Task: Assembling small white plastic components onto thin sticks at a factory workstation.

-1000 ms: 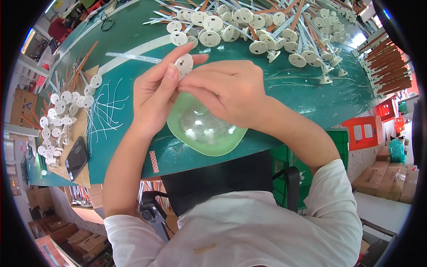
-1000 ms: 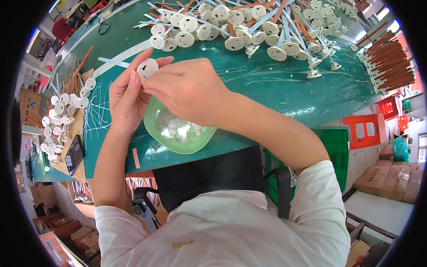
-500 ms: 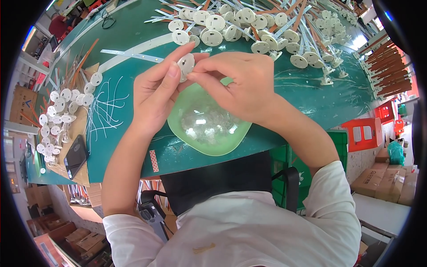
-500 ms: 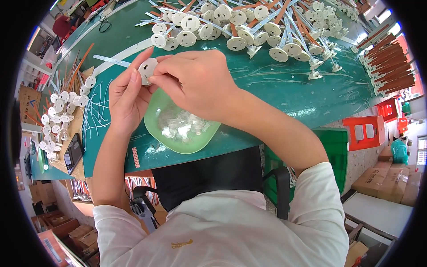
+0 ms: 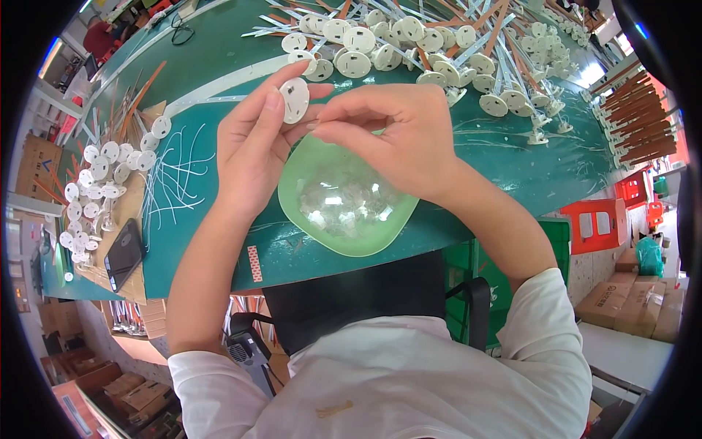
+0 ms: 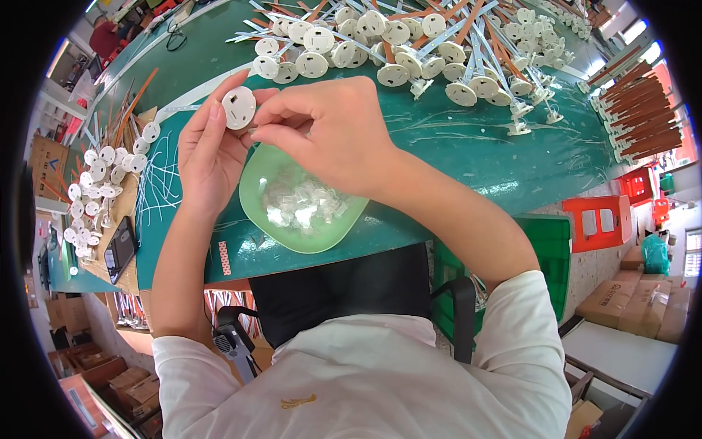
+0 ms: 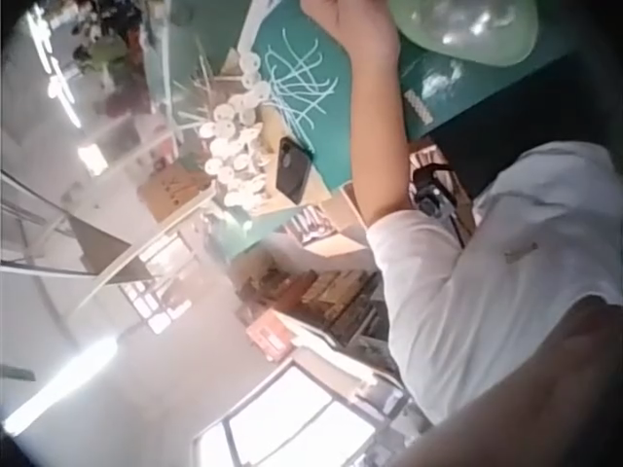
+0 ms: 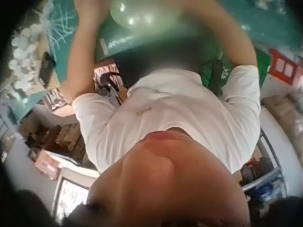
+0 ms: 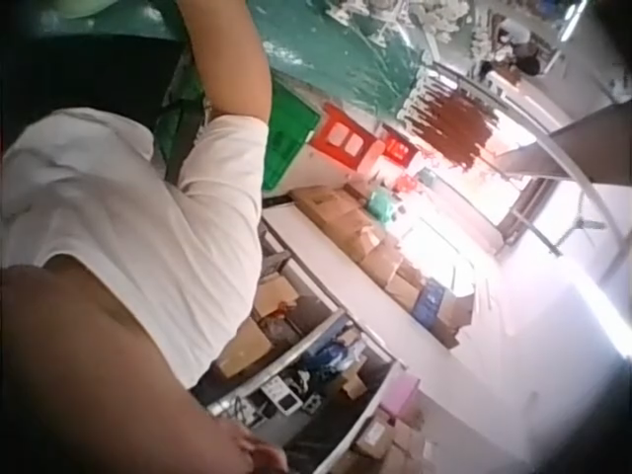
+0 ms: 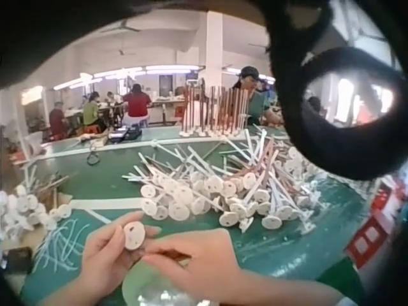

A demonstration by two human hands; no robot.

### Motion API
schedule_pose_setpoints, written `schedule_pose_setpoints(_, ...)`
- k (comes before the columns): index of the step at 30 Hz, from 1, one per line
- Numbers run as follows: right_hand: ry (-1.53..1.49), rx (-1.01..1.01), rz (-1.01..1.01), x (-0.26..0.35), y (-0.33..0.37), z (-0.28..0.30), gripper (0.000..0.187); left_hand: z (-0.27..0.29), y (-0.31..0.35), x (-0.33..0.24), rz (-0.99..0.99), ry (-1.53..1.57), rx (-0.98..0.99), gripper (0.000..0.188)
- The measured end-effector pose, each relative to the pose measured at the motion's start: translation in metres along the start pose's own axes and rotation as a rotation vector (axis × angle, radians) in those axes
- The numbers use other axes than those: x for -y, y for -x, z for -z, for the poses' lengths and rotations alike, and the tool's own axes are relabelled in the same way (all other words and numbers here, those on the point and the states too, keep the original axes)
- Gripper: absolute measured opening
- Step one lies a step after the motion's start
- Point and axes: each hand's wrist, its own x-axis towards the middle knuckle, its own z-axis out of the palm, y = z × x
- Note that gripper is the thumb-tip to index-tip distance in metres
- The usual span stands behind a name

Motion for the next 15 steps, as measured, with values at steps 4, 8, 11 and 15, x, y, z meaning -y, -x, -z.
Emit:
schedule_pose_setpoints(4, -0.084, -0.002, -0.057, 0.0008, -0.0002, 0.0, 0.012, -0.0024, 0.0006, 0.0001, 0.001, 0.002, -0.02, 0.045)
schedule_pose_setpoints(8, -0.081, 0.029, -0.059, 0.0025, -0.0022, 0.0022, 0.012, -0.0025, 0.0004, -0.0006, 0.015, 0.001, -0.027, 0.044)
schedule_pose_setpoints(11, -0.064, 0.084, -0.092, 0.0045, -0.0034, 0.0026, 0.012, -0.0018, 0.001, -0.0004, 0.015, -0.004, -0.022, 0.043)
schedule_pose_setpoints(15, -0.088, 0.131, -0.227, 0.0093, -0.0043, 0.0062, 0.012, -0.0007, 0.0003, -0.0016, 0.012, -0.028, -0.017, 0.043)
